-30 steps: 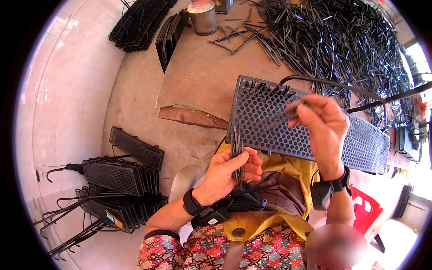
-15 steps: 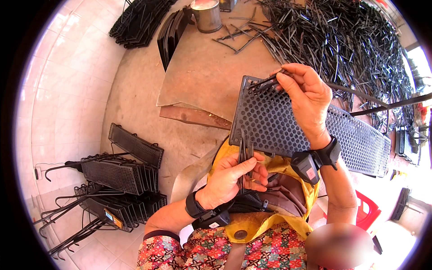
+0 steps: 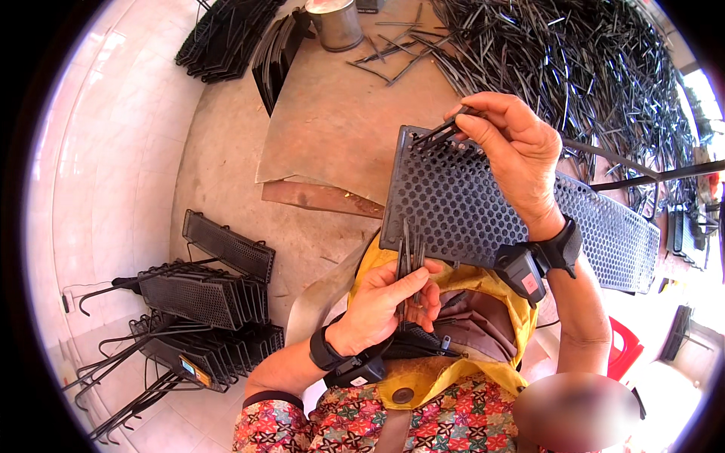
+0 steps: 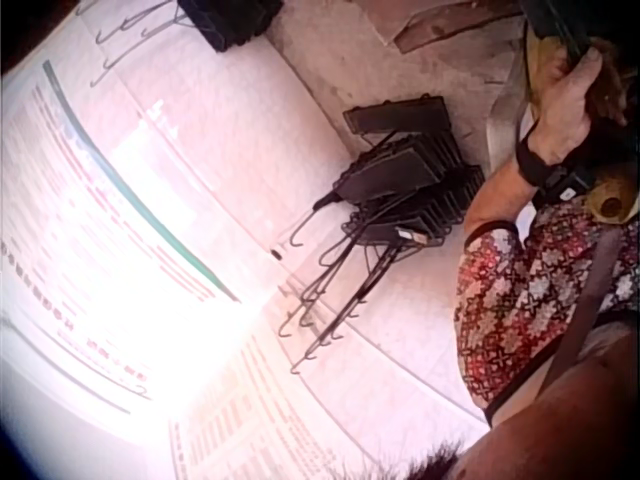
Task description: The person picks up small metal rods and inserts them into individual holes on a perforated metal grate, repeating the process with multiple rods.
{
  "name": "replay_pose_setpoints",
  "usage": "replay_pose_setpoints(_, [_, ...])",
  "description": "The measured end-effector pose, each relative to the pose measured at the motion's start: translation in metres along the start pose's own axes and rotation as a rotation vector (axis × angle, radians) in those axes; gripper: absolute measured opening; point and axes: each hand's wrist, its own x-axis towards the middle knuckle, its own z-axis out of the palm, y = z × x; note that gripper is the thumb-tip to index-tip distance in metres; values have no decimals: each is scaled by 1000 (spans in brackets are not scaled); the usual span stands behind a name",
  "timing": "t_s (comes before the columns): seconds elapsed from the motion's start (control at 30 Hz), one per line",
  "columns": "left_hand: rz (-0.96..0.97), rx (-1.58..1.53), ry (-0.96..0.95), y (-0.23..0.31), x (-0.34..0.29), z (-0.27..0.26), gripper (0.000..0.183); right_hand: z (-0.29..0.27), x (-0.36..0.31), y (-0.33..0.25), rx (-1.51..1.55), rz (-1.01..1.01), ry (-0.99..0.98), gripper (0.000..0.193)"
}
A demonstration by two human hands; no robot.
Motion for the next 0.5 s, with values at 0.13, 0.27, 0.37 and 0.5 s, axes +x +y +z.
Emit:
replay_pose_setpoints(0.13, [15,4,-8,-1,1,-2,25,-1,1,1,-19,-18,-48,17])
replay_pose_setpoints(0.27, [12,9,-12,1,2,-1,24,4,4,0,25,-55,-7,12])
replay_pose_setpoints(0.37, [14,6,-16,1,2,-1,23,6,4,0,-67,-97,-25,13])
replay_pose_setpoints(0.5, [12,1,-20,1,3,-1,23,8,7,2,-215,-250,-89,12])
